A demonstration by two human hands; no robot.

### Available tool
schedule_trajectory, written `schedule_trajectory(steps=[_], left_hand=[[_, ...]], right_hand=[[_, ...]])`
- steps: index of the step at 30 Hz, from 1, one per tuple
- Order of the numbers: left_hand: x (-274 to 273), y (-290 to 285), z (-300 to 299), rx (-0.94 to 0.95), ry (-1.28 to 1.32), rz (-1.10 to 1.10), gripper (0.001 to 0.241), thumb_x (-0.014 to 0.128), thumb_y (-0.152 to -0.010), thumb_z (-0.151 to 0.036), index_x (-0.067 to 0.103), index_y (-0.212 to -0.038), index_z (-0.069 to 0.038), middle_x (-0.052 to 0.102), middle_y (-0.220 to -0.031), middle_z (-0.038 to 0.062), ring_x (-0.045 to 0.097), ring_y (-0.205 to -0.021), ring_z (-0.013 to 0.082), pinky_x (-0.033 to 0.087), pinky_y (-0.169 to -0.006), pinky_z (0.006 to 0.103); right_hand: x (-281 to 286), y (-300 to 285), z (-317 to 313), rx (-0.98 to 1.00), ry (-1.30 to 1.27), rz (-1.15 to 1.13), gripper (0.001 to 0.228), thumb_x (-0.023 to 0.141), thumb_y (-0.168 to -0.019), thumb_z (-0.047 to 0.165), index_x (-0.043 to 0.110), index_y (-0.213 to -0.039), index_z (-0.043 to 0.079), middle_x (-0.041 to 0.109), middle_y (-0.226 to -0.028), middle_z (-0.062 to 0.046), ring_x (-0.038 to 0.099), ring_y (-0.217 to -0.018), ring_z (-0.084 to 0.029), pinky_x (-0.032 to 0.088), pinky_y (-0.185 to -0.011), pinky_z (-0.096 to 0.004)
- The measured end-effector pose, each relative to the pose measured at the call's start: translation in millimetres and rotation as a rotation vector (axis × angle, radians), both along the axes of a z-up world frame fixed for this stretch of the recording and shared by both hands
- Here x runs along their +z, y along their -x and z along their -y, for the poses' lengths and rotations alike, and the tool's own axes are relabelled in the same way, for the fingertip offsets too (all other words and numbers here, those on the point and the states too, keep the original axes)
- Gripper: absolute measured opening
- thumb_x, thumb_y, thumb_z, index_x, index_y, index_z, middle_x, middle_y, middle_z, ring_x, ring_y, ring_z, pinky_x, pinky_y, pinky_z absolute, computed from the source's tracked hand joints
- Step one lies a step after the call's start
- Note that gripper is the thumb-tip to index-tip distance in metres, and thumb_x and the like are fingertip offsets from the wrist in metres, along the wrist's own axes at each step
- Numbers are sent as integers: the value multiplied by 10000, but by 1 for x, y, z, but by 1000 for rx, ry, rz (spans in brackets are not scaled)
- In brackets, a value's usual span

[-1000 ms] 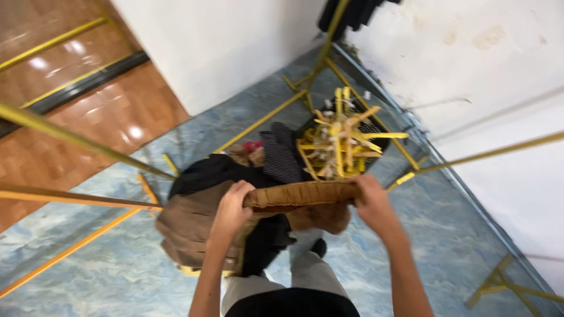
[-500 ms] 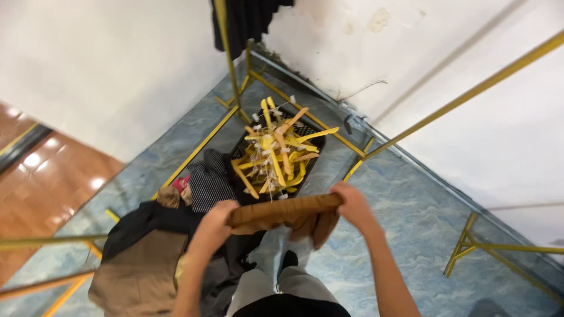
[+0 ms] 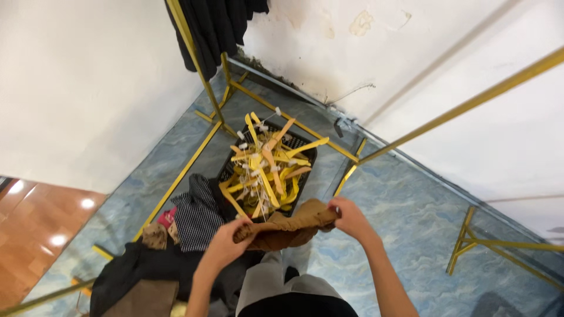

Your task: The person repeatedly picks up shorts from a pile, attaches them to hangers using clips, and hangs them on a clothing rack. The person handles multiple pairs of shorts and uses both plastic and wooden hangers.

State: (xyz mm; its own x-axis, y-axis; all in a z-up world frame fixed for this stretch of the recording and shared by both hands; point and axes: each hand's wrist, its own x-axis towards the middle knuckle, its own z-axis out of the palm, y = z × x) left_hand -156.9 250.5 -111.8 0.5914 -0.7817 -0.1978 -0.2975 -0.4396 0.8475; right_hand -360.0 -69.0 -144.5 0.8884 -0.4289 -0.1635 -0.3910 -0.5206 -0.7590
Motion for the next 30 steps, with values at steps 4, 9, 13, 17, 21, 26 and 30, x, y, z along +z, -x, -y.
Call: schedule_trajectory(steps=[4,9,13,17,21,26,30], left_hand=[[5,-21,42,14,-136,-50,305,707,-912,-283,724,-1146,-89,751,-1013,121,719,-908,287,554,-799,354],[-1,-51,75,-11,50,77,248,655,-952,-191,704,-1123,-18,733,-1060,147,682,-953,314,530,-818,377],[-1,-70,97,32,-5,-87,251,667,-918,-167,704,-1128,-35,736,-1008,125,693,-908,282,535,-802,365],[-10,-83,127,68,-132,-177,262,680,-917,-164,704,-1153,-53,695,-939,136,680,-849,274,536,-781,361],[-27,-97,158,96,-111,-221,268,685,-915,-175,718,-1149,-48,720,-969,108,697,-876,237,539,-801,339],[-68,-102,182,47,-226,-425,348,709,-895,-267,733,-1184,-73,786,-1044,58,710,-893,188,557,-808,322],[-91,-84,193,-47,-317,-674,368,731,-912,-337,751,-1167,-73,790,-1056,55,718,-929,136,555,-852,278]], right_hand=[[-13,-35,7,30,-5,-102,256,713,-699,11,720,-953,38,729,-901,-156,674,-855,-317,520,-746,-387],[-43,-69,34,39,-25,-312,226,670,-836,81,728,-1054,75,745,-959,-159,688,-908,-344,536,-792,-415],[-74,-93,72,187,25,-198,393,642,-687,-38,736,-1053,72,757,-1009,-148,689,-1008,-348,546,-890,-424],[-117,-120,109,250,-60,-387,342,685,-762,12,714,-1095,82,745,-1065,-132,674,-1038,-342,538,-888,-440],[-155,-140,135,358,-107,-398,407,681,-730,11,707,-1131,72,736,-1102,-151,674,-1064,-339,533,-906,-432],[-194,-158,171,484,-131,-571,398,708,-764,57,717,-1162,75,735,-1126,-150,674,-1080,-335,533,-902,-427],[-216,-165,185,539,-257,-667,483,724,-725,53,688,-1203,108,735,-1137,-113,695,-1076,-298,547,-900,-407]])
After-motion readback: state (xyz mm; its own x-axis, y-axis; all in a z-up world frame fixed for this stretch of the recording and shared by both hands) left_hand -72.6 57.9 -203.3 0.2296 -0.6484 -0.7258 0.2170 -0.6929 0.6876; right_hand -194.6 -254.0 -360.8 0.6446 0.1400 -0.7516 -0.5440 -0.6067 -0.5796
